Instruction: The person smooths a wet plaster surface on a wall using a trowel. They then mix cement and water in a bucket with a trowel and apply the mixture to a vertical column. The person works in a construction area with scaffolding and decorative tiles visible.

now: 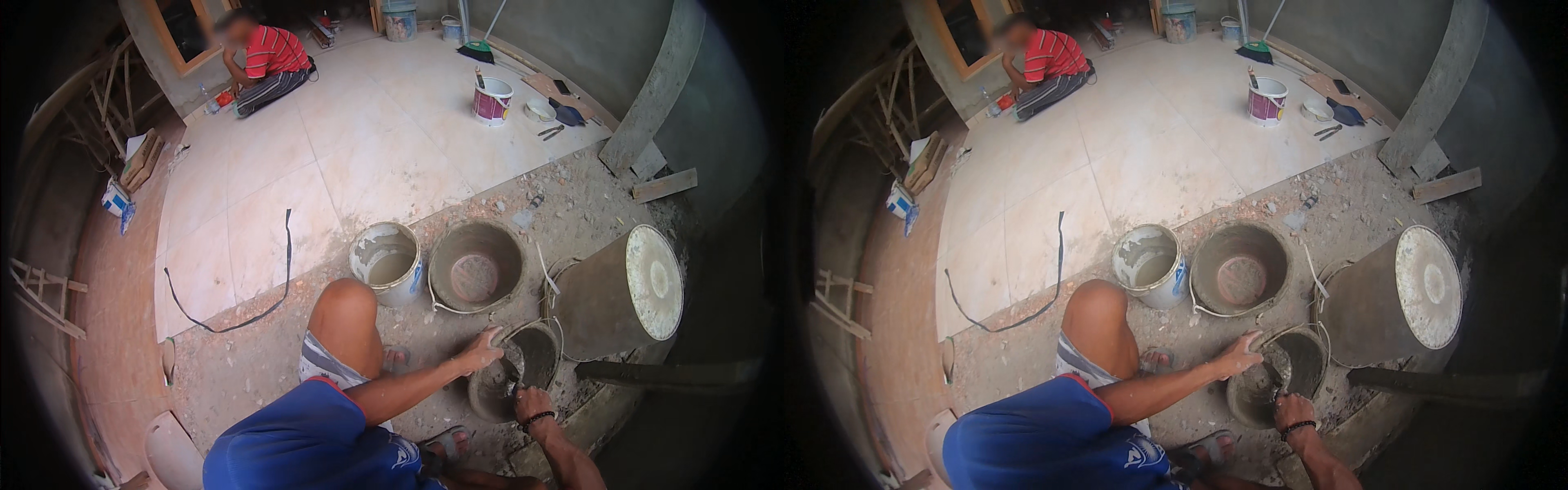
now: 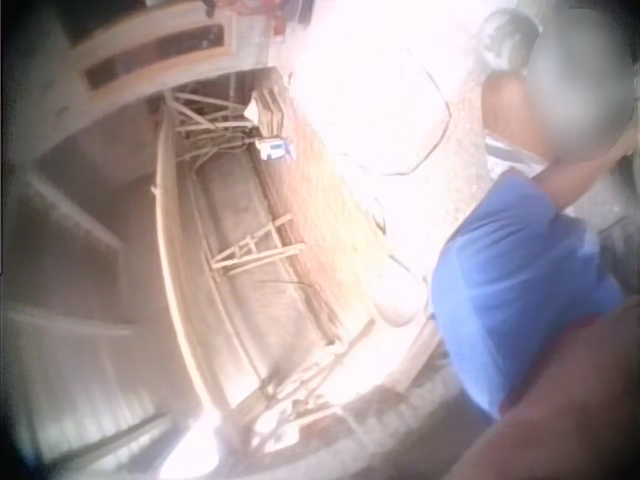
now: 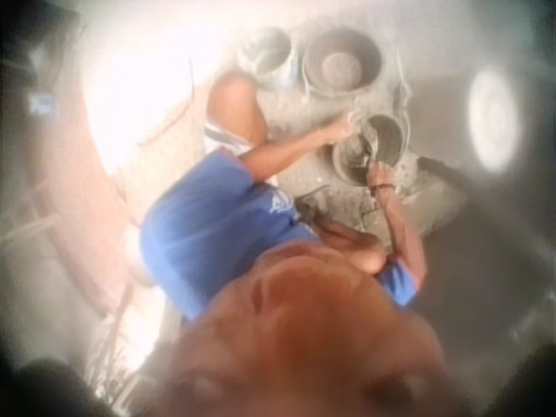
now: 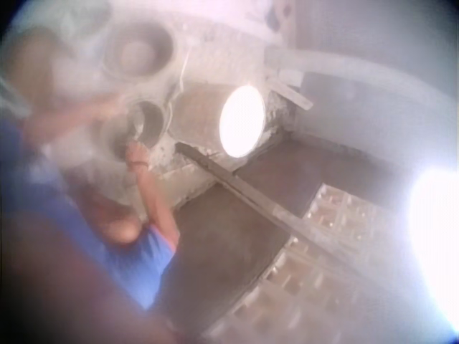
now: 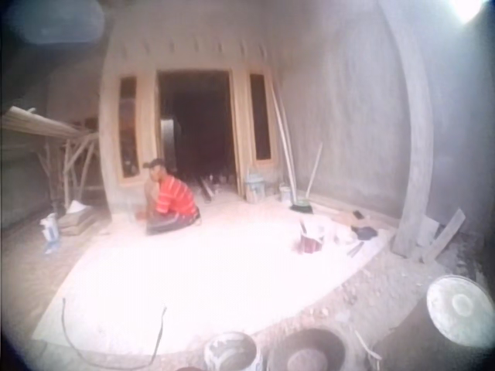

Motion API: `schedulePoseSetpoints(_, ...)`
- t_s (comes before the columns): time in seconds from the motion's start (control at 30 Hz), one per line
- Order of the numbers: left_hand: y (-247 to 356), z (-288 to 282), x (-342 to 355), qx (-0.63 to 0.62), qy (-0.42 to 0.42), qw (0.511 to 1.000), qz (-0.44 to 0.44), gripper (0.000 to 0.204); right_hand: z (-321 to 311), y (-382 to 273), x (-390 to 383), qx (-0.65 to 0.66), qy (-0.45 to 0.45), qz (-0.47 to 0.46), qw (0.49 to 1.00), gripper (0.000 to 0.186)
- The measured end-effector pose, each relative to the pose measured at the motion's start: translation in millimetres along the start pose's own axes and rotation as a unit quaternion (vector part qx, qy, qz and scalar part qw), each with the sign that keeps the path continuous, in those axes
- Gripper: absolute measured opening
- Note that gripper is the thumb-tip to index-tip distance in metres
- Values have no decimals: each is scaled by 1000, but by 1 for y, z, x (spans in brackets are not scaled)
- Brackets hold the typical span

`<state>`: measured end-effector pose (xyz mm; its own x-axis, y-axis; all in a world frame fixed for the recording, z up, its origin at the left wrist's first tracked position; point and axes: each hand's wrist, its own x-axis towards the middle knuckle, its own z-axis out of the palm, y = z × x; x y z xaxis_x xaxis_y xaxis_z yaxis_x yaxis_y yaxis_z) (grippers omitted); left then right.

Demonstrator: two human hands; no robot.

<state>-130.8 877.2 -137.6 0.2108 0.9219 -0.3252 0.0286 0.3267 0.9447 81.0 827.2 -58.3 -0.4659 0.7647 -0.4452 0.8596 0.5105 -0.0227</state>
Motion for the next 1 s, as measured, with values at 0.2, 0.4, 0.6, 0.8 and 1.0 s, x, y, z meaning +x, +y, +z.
schedulePoseSetpoints(0.2,2,2,-11,-35,17,999,-28,81,-53,-1,-39,40,-60,61,996,23)
schedulePoseSetpoints(0.4,29,4,-17,-43,14,998,-39,79,20,6,-9,0,-54,69,996,25)
schedulePoseSetpoints(0.6,25,9,-9,-75,-16,996,-52,79,-15,33,-8,-12,-10,119,993,25)
schedulePoseSetpoints(0.8,4,12,-6,-73,15,997,-31,82,-61,30,-17,-10,49,154,987,21)
schedulePoseSetpoints(1.0,18,10,-8,-130,-12,989,-72,82,14,19,8,8,-2,89,996,15)
